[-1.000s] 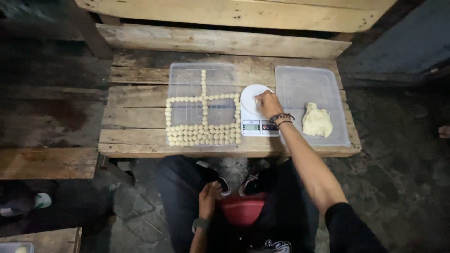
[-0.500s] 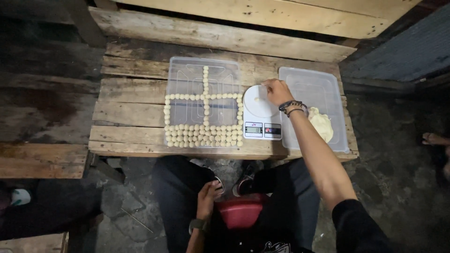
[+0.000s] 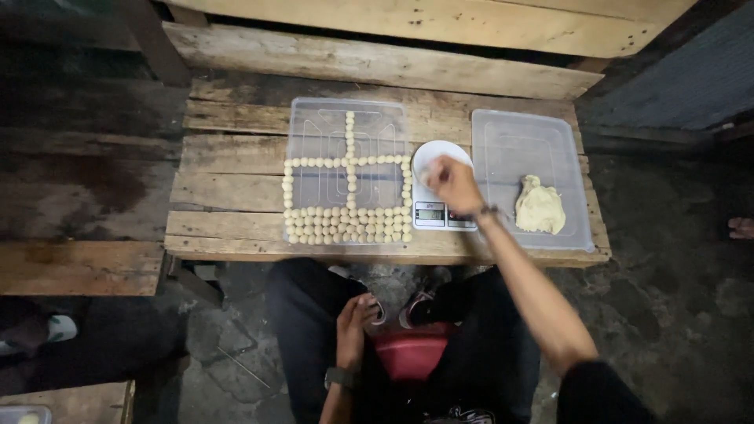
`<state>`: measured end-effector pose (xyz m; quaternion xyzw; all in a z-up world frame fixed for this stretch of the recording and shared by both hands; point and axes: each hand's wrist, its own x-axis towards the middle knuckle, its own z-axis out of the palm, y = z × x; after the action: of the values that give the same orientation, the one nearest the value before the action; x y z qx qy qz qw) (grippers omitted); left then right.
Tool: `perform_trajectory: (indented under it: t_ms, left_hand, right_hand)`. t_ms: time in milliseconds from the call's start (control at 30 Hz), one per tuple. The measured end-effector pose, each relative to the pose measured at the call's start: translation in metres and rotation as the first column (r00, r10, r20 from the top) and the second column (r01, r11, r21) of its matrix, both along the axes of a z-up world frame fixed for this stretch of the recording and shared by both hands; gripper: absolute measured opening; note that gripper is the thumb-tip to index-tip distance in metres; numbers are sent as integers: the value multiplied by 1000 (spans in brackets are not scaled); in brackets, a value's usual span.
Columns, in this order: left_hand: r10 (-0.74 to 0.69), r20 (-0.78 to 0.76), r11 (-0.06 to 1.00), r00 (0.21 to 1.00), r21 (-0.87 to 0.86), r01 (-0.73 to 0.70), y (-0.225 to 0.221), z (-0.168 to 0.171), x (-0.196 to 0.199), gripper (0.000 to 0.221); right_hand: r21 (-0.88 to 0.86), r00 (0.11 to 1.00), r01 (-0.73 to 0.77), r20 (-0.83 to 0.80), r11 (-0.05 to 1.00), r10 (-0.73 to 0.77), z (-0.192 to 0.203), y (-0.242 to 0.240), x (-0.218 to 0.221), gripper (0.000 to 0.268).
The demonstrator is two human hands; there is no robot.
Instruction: The person portions dough from a bulk mass, weighs each piece on a digital scale, rolls it into a ball between their palms, and places it into a clear plastic tray. The process repeats continuously throughout the clip.
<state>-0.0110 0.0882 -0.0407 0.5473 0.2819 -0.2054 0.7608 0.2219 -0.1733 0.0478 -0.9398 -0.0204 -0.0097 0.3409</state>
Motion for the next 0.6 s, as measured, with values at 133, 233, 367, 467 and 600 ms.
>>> perform_trajectory:
  t_ms: [133, 233, 367, 467, 600]
  left_hand:
    - [110, 241, 960, 964, -277, -40, -21, 58, 20, 63]
    - [168, 244, 857, 955, -516, -20, -45, 97, 47, 81]
    - [140, 295, 727, 945, -678, 104, -65, 104, 71, 92]
    - [154, 275, 724, 949, -685, 81, -71, 135, 66, 101]
    - [252, 149, 522, 956, -853, -4, -80, 172, 46, 104]
  right_hand:
    - [446, 963, -245, 10, 861, 269, 54, 48, -116, 16]
    - [374, 931, -361, 98, 854, 350, 67, 71, -165, 10]
    - [35, 799, -461, 452, 887, 397, 37, 53, -177, 26]
    - [61, 840, -394, 430, 917, 332, 76, 46, -174, 50]
    - [77, 874, -305, 420, 949, 246, 121, 54, -174, 86]
